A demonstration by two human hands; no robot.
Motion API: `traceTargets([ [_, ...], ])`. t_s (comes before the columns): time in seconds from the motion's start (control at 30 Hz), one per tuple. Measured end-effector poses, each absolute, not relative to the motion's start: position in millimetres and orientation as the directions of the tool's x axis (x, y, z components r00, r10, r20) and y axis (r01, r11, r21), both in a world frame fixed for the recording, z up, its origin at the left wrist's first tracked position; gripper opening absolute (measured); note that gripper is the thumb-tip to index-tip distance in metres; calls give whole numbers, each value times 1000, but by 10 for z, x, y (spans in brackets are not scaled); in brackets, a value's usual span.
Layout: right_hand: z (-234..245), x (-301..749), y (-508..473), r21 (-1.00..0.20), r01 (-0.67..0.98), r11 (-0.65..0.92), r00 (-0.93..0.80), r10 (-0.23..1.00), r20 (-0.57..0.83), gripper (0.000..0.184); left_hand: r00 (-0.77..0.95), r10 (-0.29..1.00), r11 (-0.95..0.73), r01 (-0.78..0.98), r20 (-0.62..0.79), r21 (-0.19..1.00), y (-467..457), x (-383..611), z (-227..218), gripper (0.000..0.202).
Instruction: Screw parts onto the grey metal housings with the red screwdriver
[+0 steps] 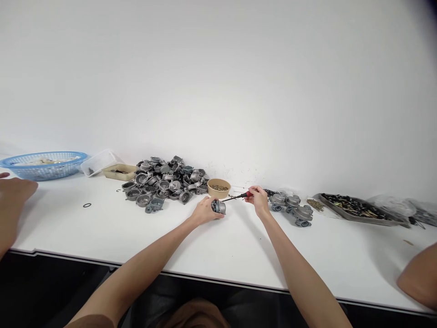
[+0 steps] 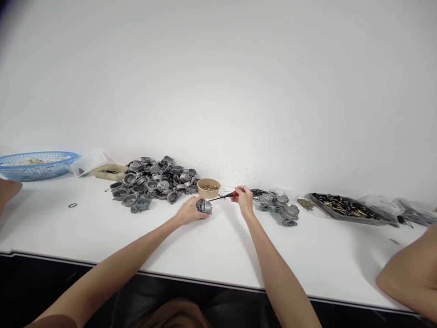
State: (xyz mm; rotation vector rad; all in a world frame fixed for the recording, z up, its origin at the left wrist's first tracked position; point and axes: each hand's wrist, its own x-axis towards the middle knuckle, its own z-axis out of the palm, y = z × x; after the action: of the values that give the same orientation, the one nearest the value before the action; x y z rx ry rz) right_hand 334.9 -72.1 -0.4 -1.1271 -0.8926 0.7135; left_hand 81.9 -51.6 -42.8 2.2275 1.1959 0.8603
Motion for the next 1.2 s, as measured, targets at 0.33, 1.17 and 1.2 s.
traceTargets([
  [0.33,-143,3325,-680,-969,-153,192,411,905,114,18,450,880,-352,401,153,846,-434,775,-498,71],
  [1.17,-219,3440,-628,-947,-240,211,379,919,109,25,557,807,-382,238,197,893,-314,754,-545,71],
  [1.2,-215,3440,-631,-947,-241,214,377,919,112,25,557,807,-380,235,196,895,-312,755,-547,71],
])
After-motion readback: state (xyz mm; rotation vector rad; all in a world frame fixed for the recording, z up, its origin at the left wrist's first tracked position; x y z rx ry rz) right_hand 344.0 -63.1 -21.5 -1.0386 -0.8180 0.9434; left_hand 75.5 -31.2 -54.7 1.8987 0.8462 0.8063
